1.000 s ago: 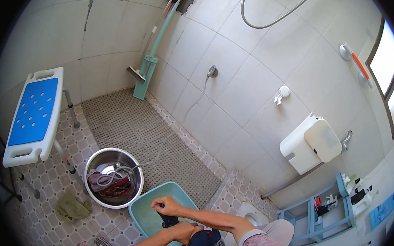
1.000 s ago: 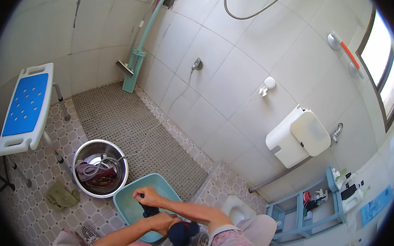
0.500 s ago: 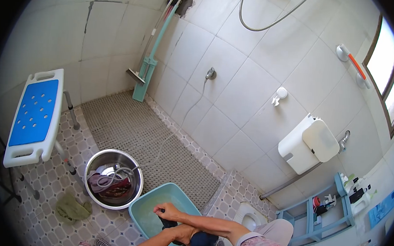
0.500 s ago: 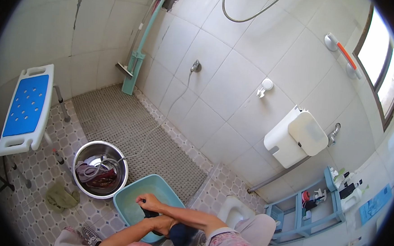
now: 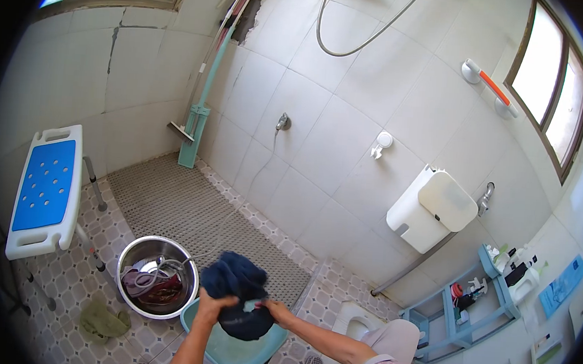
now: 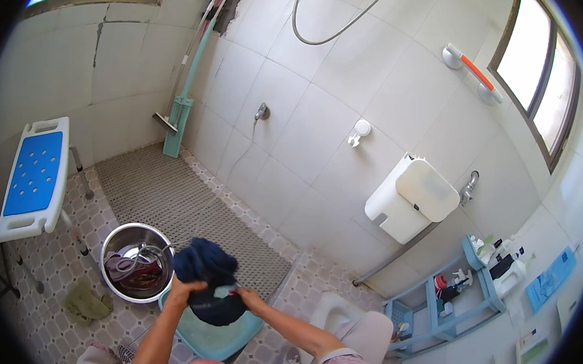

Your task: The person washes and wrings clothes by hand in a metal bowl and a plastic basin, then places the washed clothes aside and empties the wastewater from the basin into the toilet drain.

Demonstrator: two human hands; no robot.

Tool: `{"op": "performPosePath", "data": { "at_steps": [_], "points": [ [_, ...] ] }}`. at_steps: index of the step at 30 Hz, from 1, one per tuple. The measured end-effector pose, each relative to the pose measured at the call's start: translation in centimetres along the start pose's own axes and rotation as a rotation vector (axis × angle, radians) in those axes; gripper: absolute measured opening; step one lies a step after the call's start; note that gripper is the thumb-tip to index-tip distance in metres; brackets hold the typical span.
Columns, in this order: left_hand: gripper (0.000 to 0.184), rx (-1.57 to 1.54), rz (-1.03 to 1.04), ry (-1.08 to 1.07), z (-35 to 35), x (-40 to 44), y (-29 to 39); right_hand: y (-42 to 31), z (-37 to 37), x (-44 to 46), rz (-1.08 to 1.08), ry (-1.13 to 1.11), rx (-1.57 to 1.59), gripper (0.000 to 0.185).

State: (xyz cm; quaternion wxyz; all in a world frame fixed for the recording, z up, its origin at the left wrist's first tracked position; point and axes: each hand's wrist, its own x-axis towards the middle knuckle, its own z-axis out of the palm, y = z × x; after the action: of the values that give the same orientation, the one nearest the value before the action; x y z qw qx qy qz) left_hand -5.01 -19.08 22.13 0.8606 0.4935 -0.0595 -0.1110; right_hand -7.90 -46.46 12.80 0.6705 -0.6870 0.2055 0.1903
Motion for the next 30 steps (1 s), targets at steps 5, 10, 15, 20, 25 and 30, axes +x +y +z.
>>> {"op": "performPosePath", "data": {
  "at_steps": [5,10,15,20,25,30],
  "points": [
    [0.059,-0.581,0.008,0.475,-0.1,1.4,1.0,-6.7,0.3,-4.2,-0.453,0.109,-1.095,0.041],
    [0.058,-0.502,0.056,0.587,0.9,1.1,1.3,-15.4,6.9,-9.7,-0.765,-0.281,-0.911,0.081],
    [0.052,-0.5,-0.026,0.619,3.4,0.9,2.9,-17.6,10.2,-12.7,-1.077,-0.18,-1.243,0.115],
    [0.04,-0.656,-0.234,0.435,4.5,0.7,2.6,-19.8,9.1,-11.9,-1.05,-0.374,-1.144,0.109],
    [0.054,-0.621,-0.445,0.207,6.8,-0.7,1.2,-21.7,5.1,-13.1,-0.784,-0.415,-1.096,0.099],
    [0.055,-0.349,-0.657,0.144,6.2,-0.9,-1.7,-22.6,-1.0,-13.2,-0.475,-0.35,-0.934,0.092]
  ]
}}
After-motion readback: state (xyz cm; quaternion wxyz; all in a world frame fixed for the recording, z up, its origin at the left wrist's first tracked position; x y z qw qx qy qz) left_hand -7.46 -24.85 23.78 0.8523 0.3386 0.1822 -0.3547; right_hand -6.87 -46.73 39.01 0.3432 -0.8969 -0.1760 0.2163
